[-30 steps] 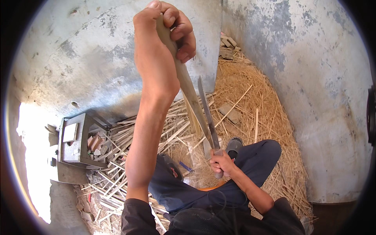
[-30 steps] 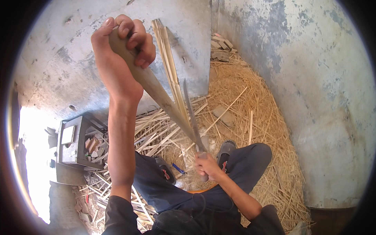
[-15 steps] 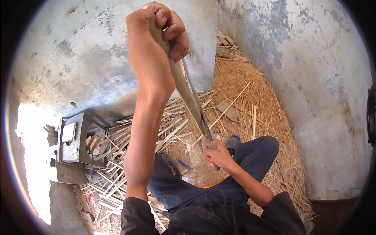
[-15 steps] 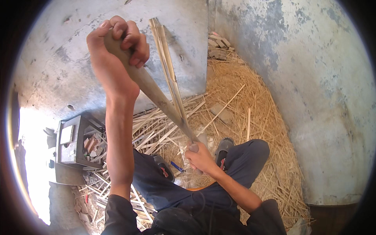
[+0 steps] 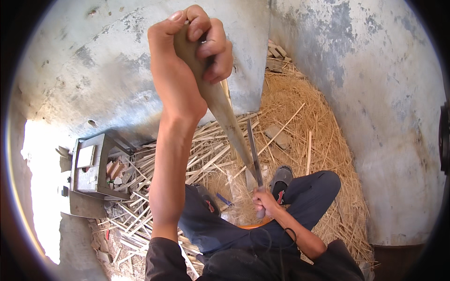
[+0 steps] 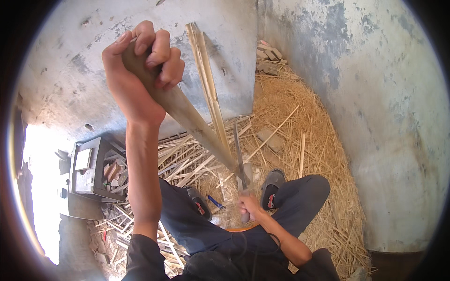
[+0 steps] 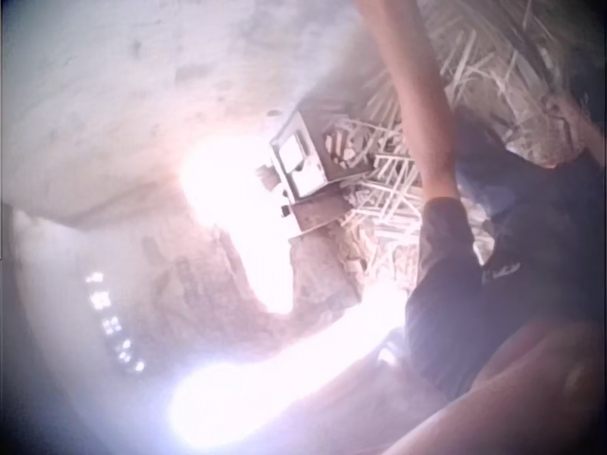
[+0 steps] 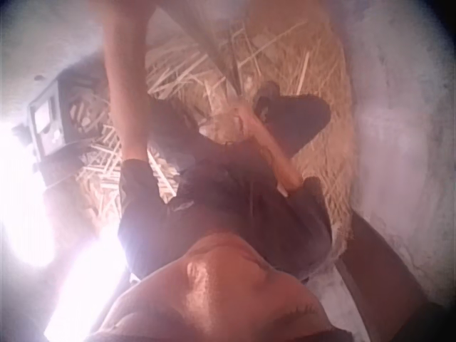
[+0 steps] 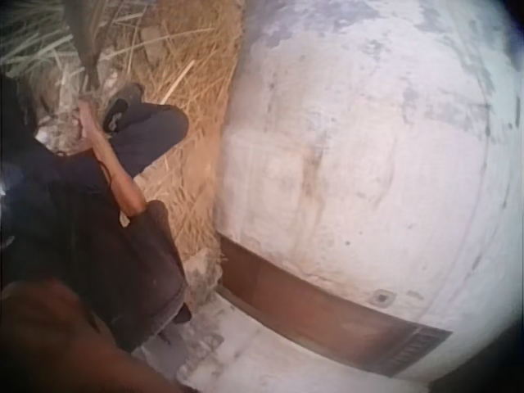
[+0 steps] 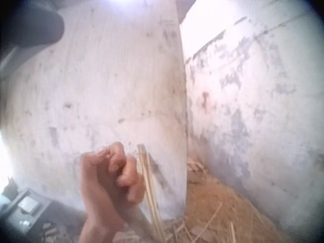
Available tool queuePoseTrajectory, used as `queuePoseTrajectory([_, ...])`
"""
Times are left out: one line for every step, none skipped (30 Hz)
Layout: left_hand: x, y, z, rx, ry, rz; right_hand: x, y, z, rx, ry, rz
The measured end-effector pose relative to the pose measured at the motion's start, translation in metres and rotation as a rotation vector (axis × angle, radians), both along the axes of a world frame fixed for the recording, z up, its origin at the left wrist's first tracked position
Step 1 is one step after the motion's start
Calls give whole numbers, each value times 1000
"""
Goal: The person sits on a straw-covered floor and uses a knife to split long bamboo poles into thin strips. They hold the bamboo vertically and drive the knife down the length of the pole to separate it into sections.
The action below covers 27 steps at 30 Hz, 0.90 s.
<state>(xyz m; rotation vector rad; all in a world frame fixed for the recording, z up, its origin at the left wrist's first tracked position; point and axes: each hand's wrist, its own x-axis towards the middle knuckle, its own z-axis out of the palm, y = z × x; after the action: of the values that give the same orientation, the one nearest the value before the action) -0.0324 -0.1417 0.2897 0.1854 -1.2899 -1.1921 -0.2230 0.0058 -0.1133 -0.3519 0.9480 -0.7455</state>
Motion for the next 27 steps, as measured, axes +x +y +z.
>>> queuePoseTrajectory([-1,1,1,7,10,-23,3,-6,28,-46,-10,29])
queuePoseTrajectory([-1,2,2,13,19,-44,7,-12,56,-93,-20,59])
queuePoseTrajectory([-3,1,2,-6,19,-66,6,-16,74,-144,-25,83])
queuePoseTrajectory([-3,1,4,-27,11,-75,8,-19,83,-184,1,99])
queuePoseTrajectory([-3,1,3,-45,4,-91,8,-20,89,-220,29,108])
queuePoseTrajectory([-3,1,2,-50,5,-100,9,-20,91,-257,55,121])
queuePoseTrajectory([-1,2,2,-55,4,-106,10,-19,80,-178,58,102])
queuePoseTrajectory([-1,3,2,-66,6,-120,9,-17,55,-103,65,75])
queuePoseTrajectory([0,3,1,-63,15,-124,6,-14,28,-28,74,43])
queuePoseTrajectory([3,5,1,-62,21,-124,-2,-8,-8,91,28,37])
queuePoseTrajectory([2,3,1,-67,33,-134,-21,-2,-49,206,-14,21])
queuePoseTrajectory([3,-1,0,-89,33,-223,-30,-2,-70,320,-63,13])
queuePoseTrajectory([7,-5,-1,-106,25,-299,-27,-6,-69,290,-60,11])
queuePoseTrajectory([8,-7,-2,-117,22,-378,-24,-5,-64,267,-55,5])
queuePoseTrajectory([9,-5,-3,-106,19,-339,-20,-1,-50,251,-49,4])
queuePoseTrajectory([7,-2,-2,-94,18,-303,-18,-1,-35,175,-62,27])
queuePoseTrajectory([7,2,0,-85,12,-260,-11,-11,1,98,-79,56])
queuePoseTrajectory([3,4,1,-56,2,-78,-5,-18,33,18,-92,74])
queuePoseTrajectory([-3,6,1,-26,-8,99,0,-21,59,-58,-54,81])
queuePoseTrajectory([-9,8,2,3,-20,280,7,-23,82,-132,-18,92])
queuePoseTrajectory([-18,10,2,18,-10,473,11,-24,92,-208,23,97])
queuePoseTrajectory([-23,12,2,34,2,529,17,-21,91,-236,25,74])
queuePoseTrajectory([-28,13,2,49,16,585,23,-17,89,-265,30,51])
queuePoseTrajectory([-30,13,4,62,30,640,25,-13,87,-297,33,28])
queuePoseTrajectory([-28,12,3,52,28,619,24,-9,71,-255,75,2])
queuePoseTrajectory([-25,9,1,40,29,589,21,-9,45,-216,120,-30])
queuePoseTrajectory([-20,6,-2,30,24,573,22,-9,38,-172,159,-51])
